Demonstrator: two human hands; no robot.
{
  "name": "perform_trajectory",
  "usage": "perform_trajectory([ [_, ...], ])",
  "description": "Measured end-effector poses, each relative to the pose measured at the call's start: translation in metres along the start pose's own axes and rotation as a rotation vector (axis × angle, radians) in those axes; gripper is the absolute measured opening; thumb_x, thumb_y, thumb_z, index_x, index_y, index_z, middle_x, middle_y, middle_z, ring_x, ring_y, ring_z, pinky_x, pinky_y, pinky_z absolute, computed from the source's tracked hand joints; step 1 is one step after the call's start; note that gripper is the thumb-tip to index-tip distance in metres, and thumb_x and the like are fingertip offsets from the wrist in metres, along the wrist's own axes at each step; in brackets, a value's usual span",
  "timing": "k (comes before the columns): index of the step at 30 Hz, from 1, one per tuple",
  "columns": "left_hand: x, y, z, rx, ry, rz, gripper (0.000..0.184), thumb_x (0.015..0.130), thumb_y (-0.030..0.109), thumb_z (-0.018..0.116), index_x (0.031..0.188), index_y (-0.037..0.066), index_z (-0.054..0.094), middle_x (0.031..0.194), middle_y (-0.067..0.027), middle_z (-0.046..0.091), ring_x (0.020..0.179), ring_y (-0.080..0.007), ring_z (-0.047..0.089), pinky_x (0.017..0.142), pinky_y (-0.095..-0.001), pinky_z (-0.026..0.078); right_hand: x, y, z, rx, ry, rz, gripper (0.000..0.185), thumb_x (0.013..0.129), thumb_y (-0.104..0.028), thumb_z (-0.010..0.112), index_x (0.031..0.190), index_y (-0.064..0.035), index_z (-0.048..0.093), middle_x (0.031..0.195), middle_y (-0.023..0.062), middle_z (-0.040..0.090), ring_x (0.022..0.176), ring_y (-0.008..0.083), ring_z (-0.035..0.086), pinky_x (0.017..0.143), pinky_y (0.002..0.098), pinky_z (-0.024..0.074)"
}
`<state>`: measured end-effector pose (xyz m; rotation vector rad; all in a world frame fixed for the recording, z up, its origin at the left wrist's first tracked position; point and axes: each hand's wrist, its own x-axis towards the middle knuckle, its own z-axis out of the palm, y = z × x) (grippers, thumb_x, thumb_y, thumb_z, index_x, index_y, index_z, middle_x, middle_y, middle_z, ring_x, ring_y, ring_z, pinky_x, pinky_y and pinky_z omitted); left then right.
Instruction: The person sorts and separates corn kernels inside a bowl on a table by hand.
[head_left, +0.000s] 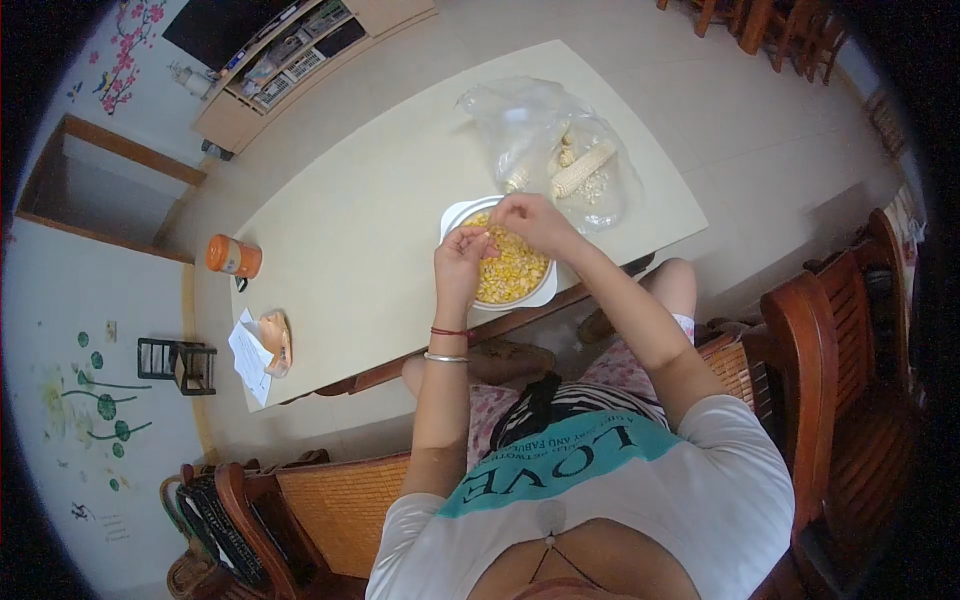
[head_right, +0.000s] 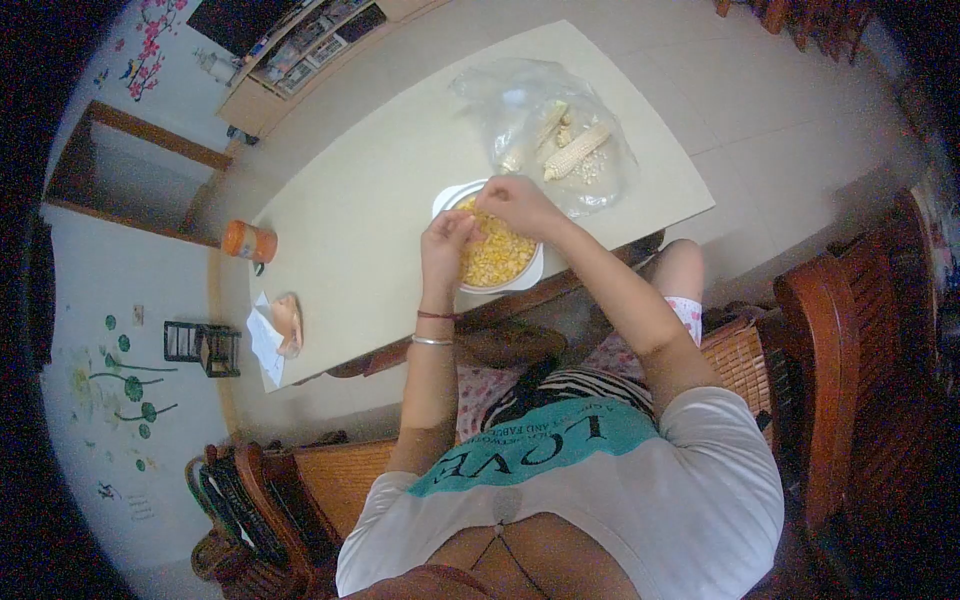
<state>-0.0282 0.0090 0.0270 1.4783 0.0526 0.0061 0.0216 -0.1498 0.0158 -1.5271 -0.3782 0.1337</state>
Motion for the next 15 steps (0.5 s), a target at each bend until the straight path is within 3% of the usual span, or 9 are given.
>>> perform_trajectory([
  [1, 0.0, 0.001, 0.001, 0.008, 0.008, 0.011, 0.007, 0.087, 0.001, 0.054, 0.092, -0.002, 0.056, 0.078, -0.0075, 0.061, 0.067, -0.0121, 0.06, 0.063, -0.023, 0.05, -0.002, -0.002, -0.004, 0.025, 0.079, -0.055, 0.005, 0.082, -0.005, 0.056, 0.08, -0.0015, 0.06, 0.077, 0.0035, 0.062, 0.075, 0.0103, 0.055, 0.069, 0.0238, 0.0439],
  [4, -0.002, -0.001, -0.001, 0.108, 0.006, 0.135, 0.006, 0.087, 0.001, 0.053, 0.092, -0.002, 0.056, 0.078, -0.007, 0.061, 0.067, -0.0122, 0.06, 0.063, -0.022, 0.049, -0.001, 0.003, -0.042, 0.038, 0.375, -0.194, 0.013, 0.078, -0.013, 0.06, 0.078, -0.0008, 0.062, 0.071, 0.0031, 0.062, 0.069, 0.0091, 0.055, 0.064, 0.0269, 0.046],
  [6, -0.002, -0.001, -0.001, 0.057, 0.016, 0.099, 0.006, 0.087, 0.001, 0.053, 0.092, -0.002, 0.055, 0.079, -0.007, 0.06, 0.068, -0.0121, 0.06, 0.064, -0.0217, 0.048, -0.005, 0.002, -0.078, -0.323, 0.545, -0.059, 0.018, 0.08, -0.016, 0.055, 0.079, 0.0003, 0.061, 0.074, 0.0113, 0.064, 0.07, 0.0179, 0.061, 0.065, 0.0319, 0.0477],
  [9, 0.002, -0.001, -0.002, 0.038, 0.015, 0.09, 0.007, 0.087, 0.001, 0.053, 0.093, -0.002, 0.056, 0.08, -0.0067, 0.06, 0.069, -0.0115, 0.06, 0.064, -0.0216, 0.048, -0.009, -0.005, -0.11, -0.821, 0.571, 0.151, 0.023, 0.082, -0.018, 0.049, 0.078, 0.0008, 0.06, 0.079, 0.0206, 0.063, 0.074, 0.0324, 0.063, 0.069, 0.0396, 0.0481],
  [12, 0.0, 0.0, -0.003, 0.1, 0.004, 0.093, 0.011, 0.087, 0.002, 0.053, 0.096, -0.003, 0.058, 0.081, -0.0057, 0.06, 0.069, -0.0106, 0.059, 0.065, -0.0213, 0.048, -0.013, 0.0, -0.116, -0.927, 0.531, 0.147, 0.023, 0.082, -0.019, 0.048, 0.081, 0.0009, 0.06, 0.083, 0.0249, 0.06, 0.077, 0.0413, 0.058, 0.072, 0.0464, 0.0462],
  [15, -0.004, 0.007, 0.001, 0.146, -0.009, 0.072, 0.013, 0.086, 0.002, 0.054, 0.096, -0.002, 0.061, 0.082, -0.0045, 0.06, 0.071, -0.0107, 0.058, 0.066, -0.0217, 0.048, -0.017, 0.008, -0.112, -1.063, 0.493, 0.152, 0.015, 0.081, -0.012, 0.049, 0.084, 0.0005, 0.058, 0.083, 0.0225, 0.06, 0.079, 0.0395, 0.058, 0.071, 0.046, 0.0449],
])
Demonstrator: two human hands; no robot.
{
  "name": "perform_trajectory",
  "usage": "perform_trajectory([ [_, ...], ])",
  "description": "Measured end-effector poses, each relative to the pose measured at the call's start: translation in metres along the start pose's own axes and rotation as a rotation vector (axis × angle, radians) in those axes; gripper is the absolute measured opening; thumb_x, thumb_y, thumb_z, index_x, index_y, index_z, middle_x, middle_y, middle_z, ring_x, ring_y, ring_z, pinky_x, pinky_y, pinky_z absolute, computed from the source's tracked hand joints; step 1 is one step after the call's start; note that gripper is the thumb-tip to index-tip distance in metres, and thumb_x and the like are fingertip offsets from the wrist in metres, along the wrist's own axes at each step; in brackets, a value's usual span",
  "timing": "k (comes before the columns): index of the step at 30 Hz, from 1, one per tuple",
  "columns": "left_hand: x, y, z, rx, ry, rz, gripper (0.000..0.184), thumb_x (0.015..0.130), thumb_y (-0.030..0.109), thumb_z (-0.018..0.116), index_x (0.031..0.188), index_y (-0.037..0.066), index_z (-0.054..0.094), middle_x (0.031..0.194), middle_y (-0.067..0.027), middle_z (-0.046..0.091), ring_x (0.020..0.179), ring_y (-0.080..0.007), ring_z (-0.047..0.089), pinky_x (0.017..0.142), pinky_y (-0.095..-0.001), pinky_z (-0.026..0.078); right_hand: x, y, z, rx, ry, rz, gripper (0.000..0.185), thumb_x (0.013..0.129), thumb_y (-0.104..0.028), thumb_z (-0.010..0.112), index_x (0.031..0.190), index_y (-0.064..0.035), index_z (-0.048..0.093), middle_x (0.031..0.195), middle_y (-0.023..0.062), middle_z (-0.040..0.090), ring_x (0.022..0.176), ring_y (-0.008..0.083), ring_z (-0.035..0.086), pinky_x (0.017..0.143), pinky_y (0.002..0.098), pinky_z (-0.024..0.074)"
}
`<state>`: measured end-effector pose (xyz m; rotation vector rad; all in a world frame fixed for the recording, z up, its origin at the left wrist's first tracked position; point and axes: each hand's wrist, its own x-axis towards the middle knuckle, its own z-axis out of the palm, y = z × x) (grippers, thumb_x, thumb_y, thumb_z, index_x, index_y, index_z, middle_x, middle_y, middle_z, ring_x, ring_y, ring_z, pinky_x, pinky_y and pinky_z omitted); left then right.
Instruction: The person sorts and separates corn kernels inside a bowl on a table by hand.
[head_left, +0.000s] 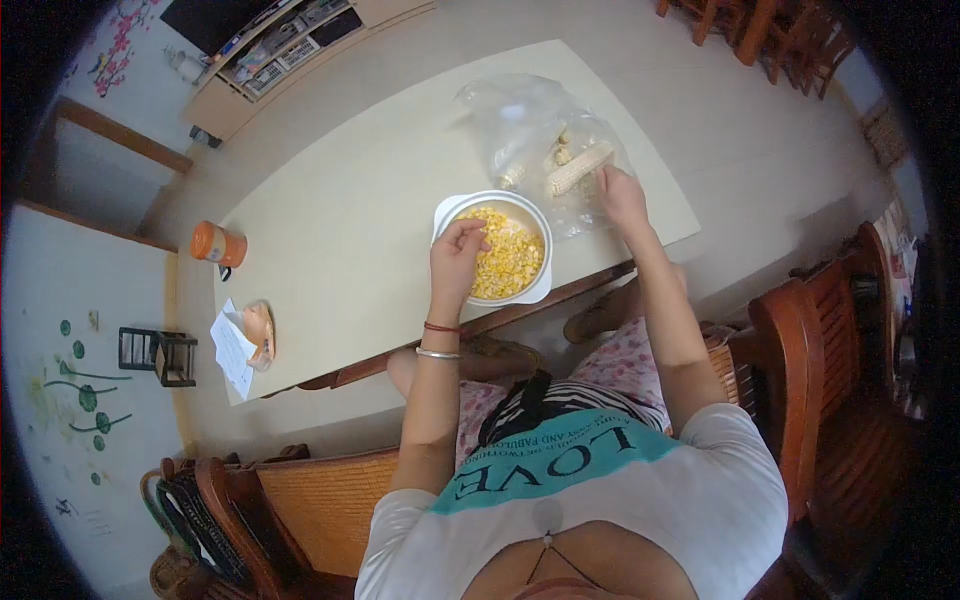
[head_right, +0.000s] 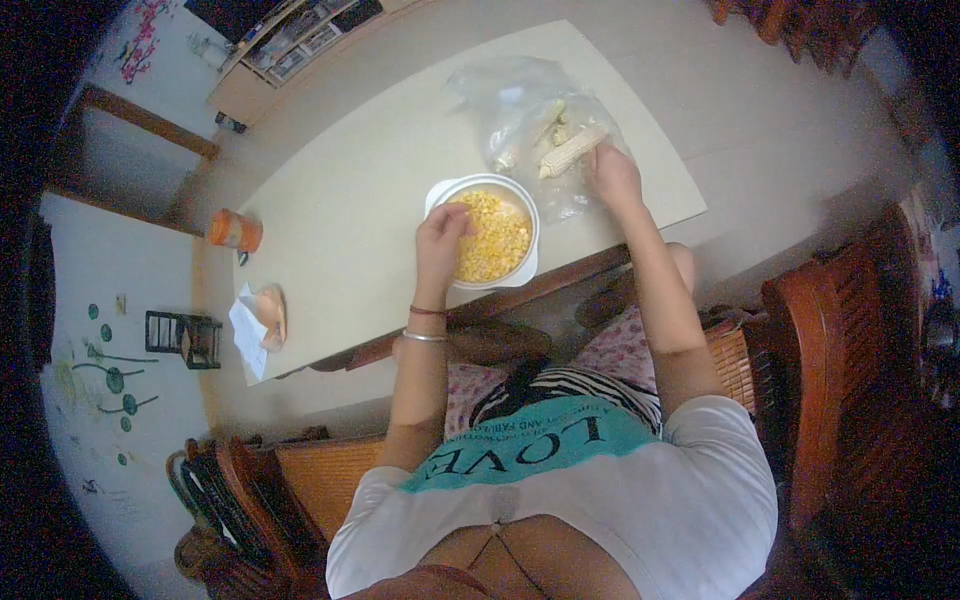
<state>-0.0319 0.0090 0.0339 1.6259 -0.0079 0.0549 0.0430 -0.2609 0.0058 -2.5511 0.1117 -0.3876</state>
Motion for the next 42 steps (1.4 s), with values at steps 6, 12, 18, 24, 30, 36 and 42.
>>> perform_trajectory([
  [6, 0.008, -0.021, -0.003, 0.3, -0.113, 0.384, 0.009, 0.079, 0.003, 0.06, 0.086, 0.003, 0.066, 0.083, -0.0071, 0.063, 0.076, -0.0186, 0.059, 0.071, -0.0313, 0.048, -0.013, 0.0, 0.006, 0.061, 0.022, -0.033, 0.015, 0.084, -0.014, 0.05, 0.089, -0.001, 0.058, 0.095, 0.0209, 0.058, 0.088, 0.0366, 0.057, 0.076, 0.0438, 0.0447],
  [12, 0.008, -0.021, 0.002, 0.665, -0.446, 0.395, 0.01, 0.069, 0.011, 0.069, 0.077, 0.006, 0.068, 0.079, -0.012, 0.062, 0.074, -0.0282, 0.059, 0.07, -0.036, 0.047, -0.025, -0.007, 0.011, 0.037, 0.264, -0.161, 0.016, 0.082, -0.009, 0.054, 0.094, 0.0005, 0.058, 0.104, 0.02, 0.056, 0.095, 0.0345, 0.055, 0.08, 0.0411, 0.0446],
  [18, 0.006, -0.022, 0.004, 0.769, -0.452, 0.359, 0.011, 0.068, 0.013, 0.069, 0.075, 0.005, 0.066, 0.079, -0.013, 0.063, 0.076, -0.0288, 0.06, 0.071, -0.0362, 0.047, -0.027, -0.011, 0.005, 0.12, 0.124, -0.064, 0.016, 0.082, -0.009, 0.054, 0.094, -0.0006, 0.058, 0.096, 0.0196, 0.059, 0.09, 0.0339, 0.058, 0.078, 0.0431, 0.0461],
  [24, -0.002, -0.007, 0.006, 0.532, -0.235, 0.162, 0.01, 0.078, 0.008, 0.064, 0.085, 0.001, 0.061, 0.079, -0.0115, 0.063, 0.076, -0.0208, 0.061, 0.071, -0.0293, 0.048, -0.028, -0.021, 0.012, 0.412, 0.105, 0.075, 0.016, 0.084, -0.014, 0.053, 0.082, 0.0002, 0.06, 0.072, 0.0143, 0.062, 0.067, 0.0303, 0.061, 0.063, 0.0372, 0.0479],
  [30, -0.004, 0.007, 0.003, 0.162, -0.084, 0.031, 0.011, 0.083, 0.006, 0.061, 0.091, -0.002, 0.062, 0.083, -0.0067, 0.064, 0.078, -0.013, 0.06, 0.072, -0.0256, 0.048, -0.05, -0.067, 0.015, 0.967, -0.384, 0.136, 0.017, 0.083, -0.014, 0.056, 0.083, 0.0022, 0.061, 0.068, 0.005, 0.061, 0.062, 0.0095, 0.057, 0.058, 0.027, 0.0471],
  [36, -0.005, 0.006, 0.0, 0.065, -0.081, 0.026, 0.012, 0.083, 0.007, 0.061, 0.091, -0.002, 0.062, 0.085, -0.0067, 0.065, 0.079, -0.0118, 0.06, 0.072, -0.0248, 0.048, -0.067, -0.1, 0.035, 0.787, -0.454, -0.035, 0.018, 0.081, -0.016, 0.061, 0.085, 0.0014, 0.064, 0.073, 0.0133, 0.064, 0.067, 0.018, 0.062, 0.062, 0.0305, 0.0487],
  [42, -0.005, 0.005, 0.0, 0.068, -0.096, 0.075, 0.013, 0.082, 0.006, 0.062, 0.091, -0.002, 0.063, 0.084, -0.0061, 0.065, 0.078, -0.0106, 0.059, 0.071, -0.0242, 0.048, -0.069, -0.107, 0.021, 0.727, -0.453, -0.103, 0.014, 0.086, -0.011, 0.059, 0.084, 0.0029, 0.062, 0.068, 0.0025, 0.059, 0.061, 0.007, 0.055, 0.055, 0.0236, 0.0441],
])
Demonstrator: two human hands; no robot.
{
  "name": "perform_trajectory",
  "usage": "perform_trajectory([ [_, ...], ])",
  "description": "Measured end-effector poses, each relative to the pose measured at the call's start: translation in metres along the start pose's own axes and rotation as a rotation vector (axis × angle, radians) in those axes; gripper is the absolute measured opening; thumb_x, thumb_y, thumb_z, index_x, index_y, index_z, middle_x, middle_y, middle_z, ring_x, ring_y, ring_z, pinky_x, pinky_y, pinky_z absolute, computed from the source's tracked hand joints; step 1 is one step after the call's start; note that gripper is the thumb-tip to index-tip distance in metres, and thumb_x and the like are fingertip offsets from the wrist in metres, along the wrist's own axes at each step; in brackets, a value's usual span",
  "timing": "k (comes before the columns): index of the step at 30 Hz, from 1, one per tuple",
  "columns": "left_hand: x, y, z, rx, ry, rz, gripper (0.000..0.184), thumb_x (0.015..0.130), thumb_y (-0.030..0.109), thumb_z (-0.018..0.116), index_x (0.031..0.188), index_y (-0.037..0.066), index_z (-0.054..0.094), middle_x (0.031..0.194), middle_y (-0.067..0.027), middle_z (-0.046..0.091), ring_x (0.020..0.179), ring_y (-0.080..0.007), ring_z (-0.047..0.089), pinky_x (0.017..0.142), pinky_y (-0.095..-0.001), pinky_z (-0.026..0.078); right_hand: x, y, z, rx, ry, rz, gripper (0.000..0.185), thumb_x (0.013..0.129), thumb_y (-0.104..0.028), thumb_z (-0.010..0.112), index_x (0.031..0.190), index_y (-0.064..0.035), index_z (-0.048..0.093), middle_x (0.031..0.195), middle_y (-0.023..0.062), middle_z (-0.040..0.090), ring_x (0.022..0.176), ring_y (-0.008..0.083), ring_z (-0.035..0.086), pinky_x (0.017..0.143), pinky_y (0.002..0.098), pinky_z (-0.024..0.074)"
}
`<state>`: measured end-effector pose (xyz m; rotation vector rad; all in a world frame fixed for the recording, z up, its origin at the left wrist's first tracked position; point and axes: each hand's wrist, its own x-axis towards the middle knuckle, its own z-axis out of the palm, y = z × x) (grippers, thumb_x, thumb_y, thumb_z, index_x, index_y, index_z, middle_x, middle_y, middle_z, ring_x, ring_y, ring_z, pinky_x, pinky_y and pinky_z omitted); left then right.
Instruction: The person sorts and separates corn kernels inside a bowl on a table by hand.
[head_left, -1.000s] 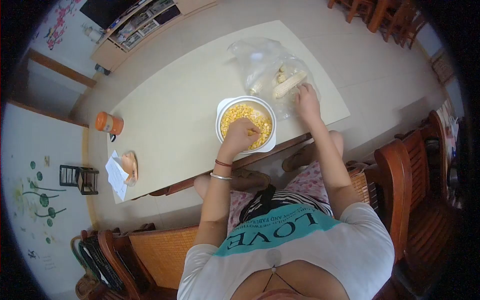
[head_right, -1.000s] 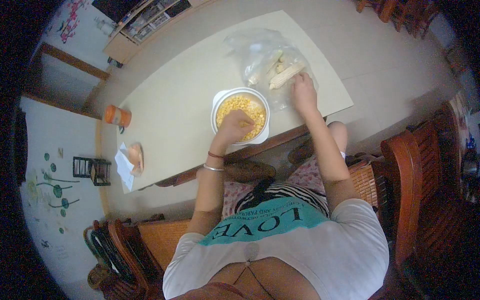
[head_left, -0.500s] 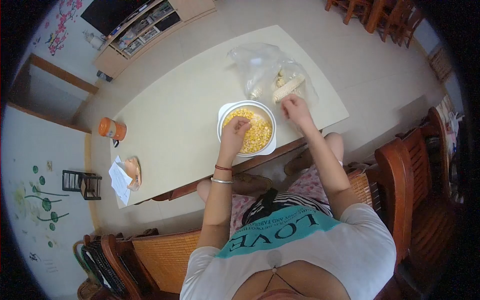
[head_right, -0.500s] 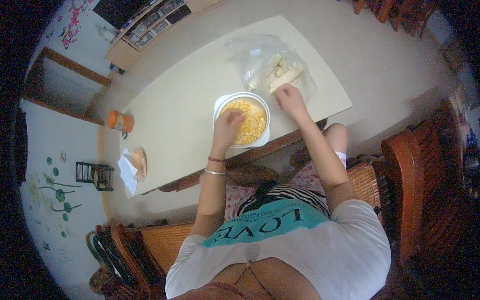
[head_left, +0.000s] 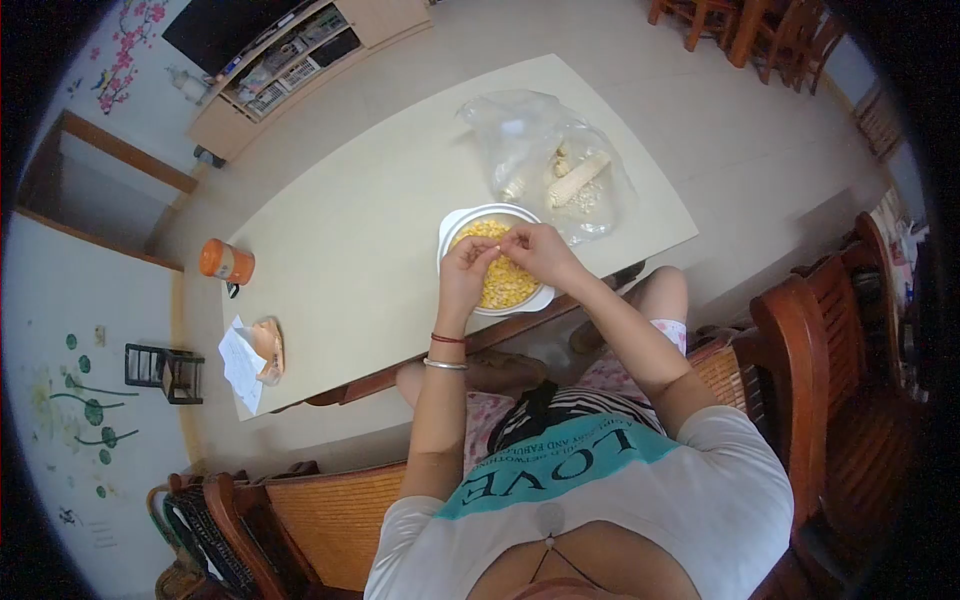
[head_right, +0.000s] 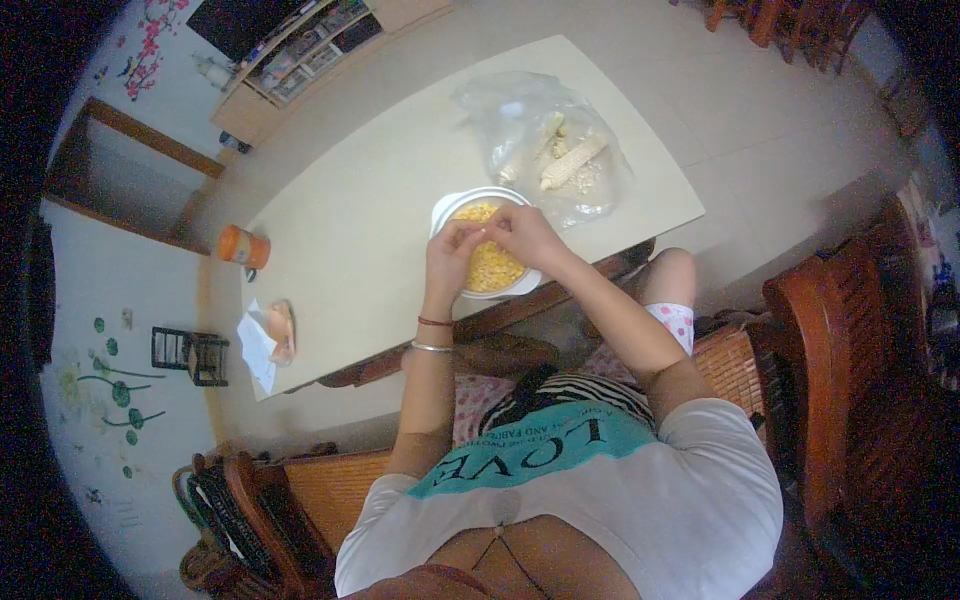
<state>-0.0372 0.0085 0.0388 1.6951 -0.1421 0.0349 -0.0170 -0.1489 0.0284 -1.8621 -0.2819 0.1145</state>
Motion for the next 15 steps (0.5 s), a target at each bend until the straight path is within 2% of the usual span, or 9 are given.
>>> perform_trajectory([
  [12, -0.0014, 0.0008, -0.0033, 0.174, 0.01, 0.024, 0.015, 0.079, 0.01, 0.067, 0.087, -0.003, 0.068, 0.084, -0.0092, 0.068, 0.076, -0.0124, 0.061, 0.07, -0.0255, 0.049, 0.0022, 0.0038, -0.0033, -0.013, -0.064, -0.038, 0.01, 0.083, -0.007, 0.058, 0.079, 0.0021, 0.059, 0.064, 0.0002, 0.055, 0.059, 0.0058, 0.051, 0.054, 0.0228, 0.0424],
  [15, -0.0009, 0.0005, -0.0032, 0.204, 0.011, 0.039, 0.015, 0.079, 0.011, 0.067, 0.086, -0.003, 0.068, 0.084, -0.0099, 0.068, 0.076, -0.0126, 0.062, 0.07, -0.0257, 0.049, 0.0054, 0.0091, -0.0039, -0.041, -0.067, -0.018, 0.018, 0.076, -0.015, 0.064, 0.084, 0.001, 0.064, 0.071, 0.0148, 0.064, 0.066, 0.0215, 0.063, 0.062, 0.0318, 0.0488],
])
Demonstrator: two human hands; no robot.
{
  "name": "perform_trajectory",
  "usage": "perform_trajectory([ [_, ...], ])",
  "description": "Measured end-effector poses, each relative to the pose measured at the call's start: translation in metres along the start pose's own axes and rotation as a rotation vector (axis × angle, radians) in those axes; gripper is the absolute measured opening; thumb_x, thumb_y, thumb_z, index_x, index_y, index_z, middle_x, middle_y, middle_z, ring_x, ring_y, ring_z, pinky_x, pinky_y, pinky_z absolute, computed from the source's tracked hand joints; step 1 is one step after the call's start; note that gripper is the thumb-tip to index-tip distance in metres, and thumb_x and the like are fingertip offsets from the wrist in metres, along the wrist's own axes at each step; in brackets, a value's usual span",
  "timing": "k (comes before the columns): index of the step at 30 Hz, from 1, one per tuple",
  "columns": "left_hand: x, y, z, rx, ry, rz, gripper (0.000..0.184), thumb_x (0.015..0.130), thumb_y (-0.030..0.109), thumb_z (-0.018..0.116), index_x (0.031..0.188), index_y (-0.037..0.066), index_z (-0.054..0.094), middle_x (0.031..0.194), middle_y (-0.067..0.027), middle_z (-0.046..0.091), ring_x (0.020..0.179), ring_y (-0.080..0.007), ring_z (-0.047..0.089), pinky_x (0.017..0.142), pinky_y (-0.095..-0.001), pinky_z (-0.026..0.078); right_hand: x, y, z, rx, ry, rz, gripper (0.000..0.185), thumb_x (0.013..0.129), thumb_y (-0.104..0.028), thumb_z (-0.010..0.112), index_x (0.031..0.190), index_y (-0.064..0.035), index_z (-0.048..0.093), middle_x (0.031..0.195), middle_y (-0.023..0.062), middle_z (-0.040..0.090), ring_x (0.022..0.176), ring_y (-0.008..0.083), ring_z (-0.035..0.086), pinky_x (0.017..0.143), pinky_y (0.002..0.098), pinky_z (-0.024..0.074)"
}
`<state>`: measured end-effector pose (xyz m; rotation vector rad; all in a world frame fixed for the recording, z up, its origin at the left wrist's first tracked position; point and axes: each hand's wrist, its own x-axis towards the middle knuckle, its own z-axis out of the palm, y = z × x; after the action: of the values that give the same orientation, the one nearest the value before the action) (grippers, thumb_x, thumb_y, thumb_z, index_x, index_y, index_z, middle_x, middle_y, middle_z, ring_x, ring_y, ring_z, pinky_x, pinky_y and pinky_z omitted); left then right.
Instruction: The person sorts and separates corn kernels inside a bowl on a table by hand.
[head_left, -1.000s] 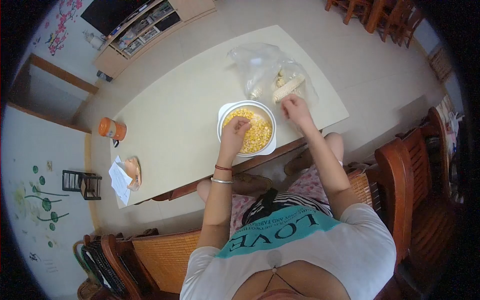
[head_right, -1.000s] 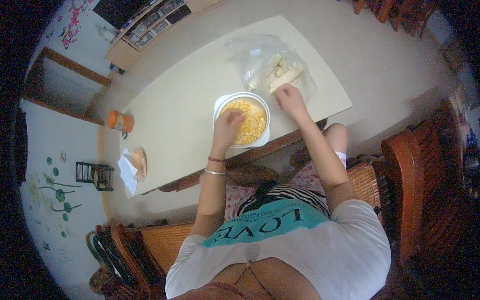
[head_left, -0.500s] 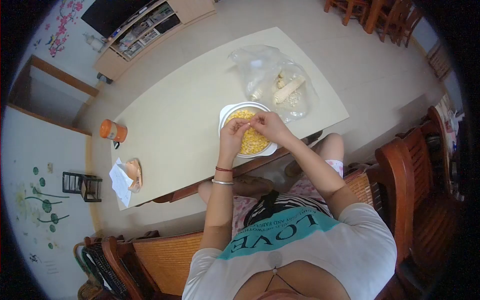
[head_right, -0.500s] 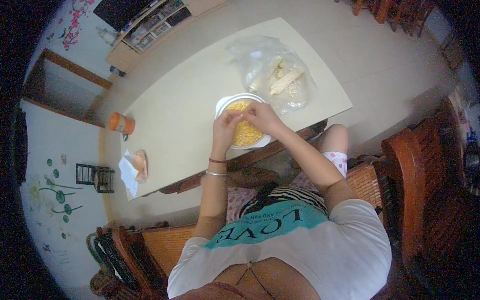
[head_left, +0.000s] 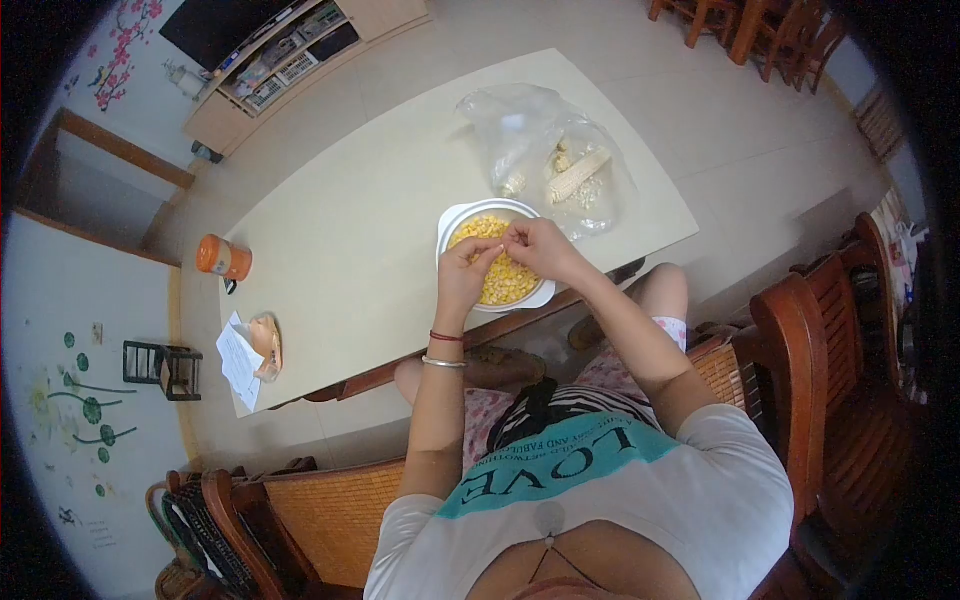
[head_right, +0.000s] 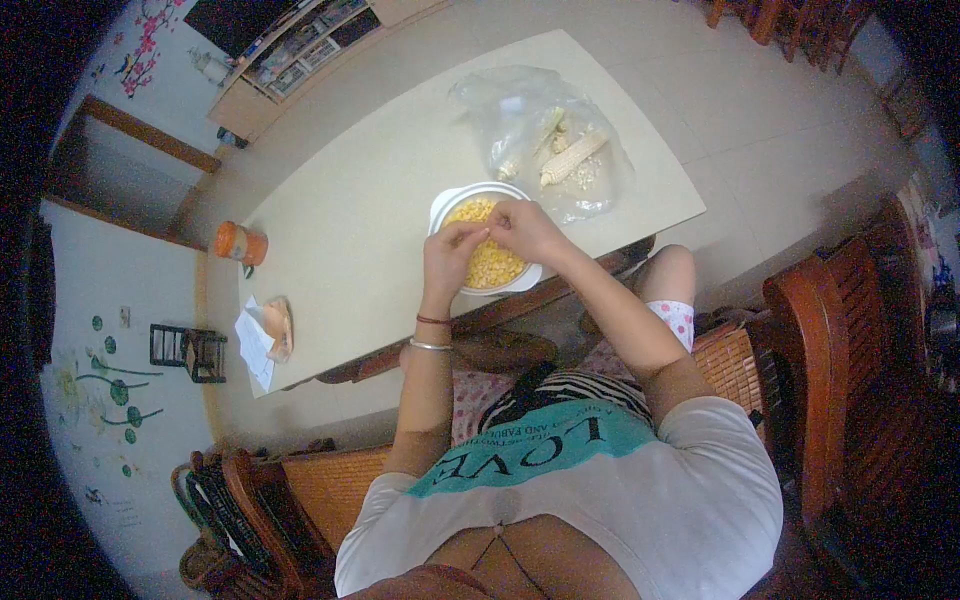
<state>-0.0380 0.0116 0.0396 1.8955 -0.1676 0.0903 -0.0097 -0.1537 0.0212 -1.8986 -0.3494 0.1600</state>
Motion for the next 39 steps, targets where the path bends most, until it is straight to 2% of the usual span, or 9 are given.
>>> perform_trajectory([
  [9, 0.001, -0.006, 0.0, -0.001, 0.002, -0.002, 0.015, 0.08, 0.01, 0.066, 0.089, -0.002, 0.068, 0.085, -0.0093, 0.068, 0.077, -0.0121, 0.061, 0.07, -0.0254, 0.049, 0.0, 0.0, -0.001, 0.045, -0.007, 0.022, 0.02, 0.077, -0.016, 0.062, 0.085, 0.0022, 0.064, 0.07, 0.0148, 0.064, 0.065, 0.0205, 0.063, 0.062, 0.0318, 0.0485],
  [12, 0.001, -0.009, 0.0, 0.015, 0.008, 0.025, 0.015, 0.08, 0.01, 0.066, 0.089, -0.002, 0.068, 0.085, -0.0093, 0.068, 0.077, -0.0121, 0.061, 0.07, -0.0255, 0.049, -0.001, -0.003, -0.001, 0.052, -0.028, 0.007, 0.013, 0.085, -0.008, 0.057, 0.079, 0.0033, 0.058, 0.063, 0.0018, 0.057, 0.058, 0.0066, 0.053, 0.053, 0.0233, 0.0431],
  [15, 0.002, -0.012, 0.0, 0.019, 0.008, 0.063, 0.015, 0.08, 0.01, 0.066, 0.089, -0.002, 0.068, 0.085, -0.0093, 0.068, 0.077, -0.0123, 0.061, 0.07, -0.0255, 0.049, -0.001, -0.007, -0.002, 0.01, -0.03, 0.004, 0.014, 0.085, -0.009, 0.057, 0.079, 0.0036, 0.058, 0.063, 0.0024, 0.057, 0.058, 0.0069, 0.053, 0.053, 0.0234, 0.0437],
  [18, 0.0, -0.007, 0.0, 0.033, 0.002, 0.063, 0.016, 0.08, 0.011, 0.067, 0.089, -0.002, 0.068, 0.085, -0.0097, 0.068, 0.077, -0.0125, 0.061, 0.071, -0.0254, 0.049, -0.002, -0.006, 0.0, 0.028, -0.007, 0.026, 0.019, 0.077, -0.016, 0.062, 0.082, 0.0022, 0.062, 0.07, 0.0161, 0.063, 0.065, 0.0237, 0.063, 0.061, 0.0338, 0.048],
  [22, 0.001, -0.007, 0.001, 0.019, 0.006, 0.027, 0.013, 0.079, 0.009, 0.067, 0.087, -0.002, 0.068, 0.083, -0.0106, 0.068, 0.076, -0.0149, 0.062, 0.071, -0.0263, 0.048, -0.003, -0.006, 0.002, -0.057, 0.031, -0.01, 0.019, 0.077, -0.017, 0.062, 0.083, 0.0015, 0.062, 0.071, 0.0167, 0.062, 0.067, 0.0259, 0.062, 0.062, 0.0348, 0.0476],
  [27, 0.0, -0.002, 0.001, -0.026, -0.002, -0.025, 0.016, 0.081, 0.01, 0.067, 0.088, -0.004, 0.067, 0.084, -0.0084, 0.067, 0.076, -0.0109, 0.06, 0.07, -0.0247, 0.049, -0.004, -0.007, 0.002, -0.047, 0.052, -0.033, 0.02, 0.078, -0.018, 0.062, 0.084, 0.0018, 0.062, 0.073, 0.017, 0.062, 0.069, 0.0261, 0.062, 0.063, 0.035, 0.0473],
  [30, 0.001, -0.004, 0.002, -0.039, 0.016, -0.009, 0.015, 0.081, 0.009, 0.067, 0.089, -0.003, 0.067, 0.084, -0.007, 0.067, 0.076, -0.01, 0.059, 0.069, -0.0244, 0.049, -0.004, -0.008, 0.002, 0.028, 0.046, 0.027, 0.02, 0.079, -0.017, 0.061, 0.085, 0.0021, 0.063, 0.073, 0.0165, 0.063, 0.067, 0.0227, 0.062, 0.062, 0.0339, 0.0475],
  [33, 0.002, -0.01, 0.003, -0.096, 0.045, 0.009, 0.014, 0.08, 0.008, 0.067, 0.089, -0.003, 0.065, 0.083, -0.0063, 0.066, 0.076, -0.0097, 0.059, 0.07, -0.0243, 0.048, -0.002, -0.006, 0.0, 0.112, -0.004, 0.024, 0.013, 0.086, -0.009, 0.054, 0.082, 0.0024, 0.059, 0.065, 0.0022, 0.057, 0.059, 0.0069, 0.053, 0.054, 0.0231, 0.0432],
  [39, 0.001, -0.012, 0.004, -0.133, 0.071, 0.015, 0.012, 0.08, 0.006, 0.067, 0.087, -0.003, 0.063, 0.083, -0.0061, 0.065, 0.077, -0.0105, 0.059, 0.071, -0.0242, 0.048, 0.001, -0.009, -0.002, 0.272, -0.079, 0.121, 0.015, 0.087, -0.011, 0.056, 0.082, 0.0024, 0.06, 0.067, 0.0033, 0.059, 0.058, 0.0086, 0.055, 0.054, 0.0229, 0.0454],
])
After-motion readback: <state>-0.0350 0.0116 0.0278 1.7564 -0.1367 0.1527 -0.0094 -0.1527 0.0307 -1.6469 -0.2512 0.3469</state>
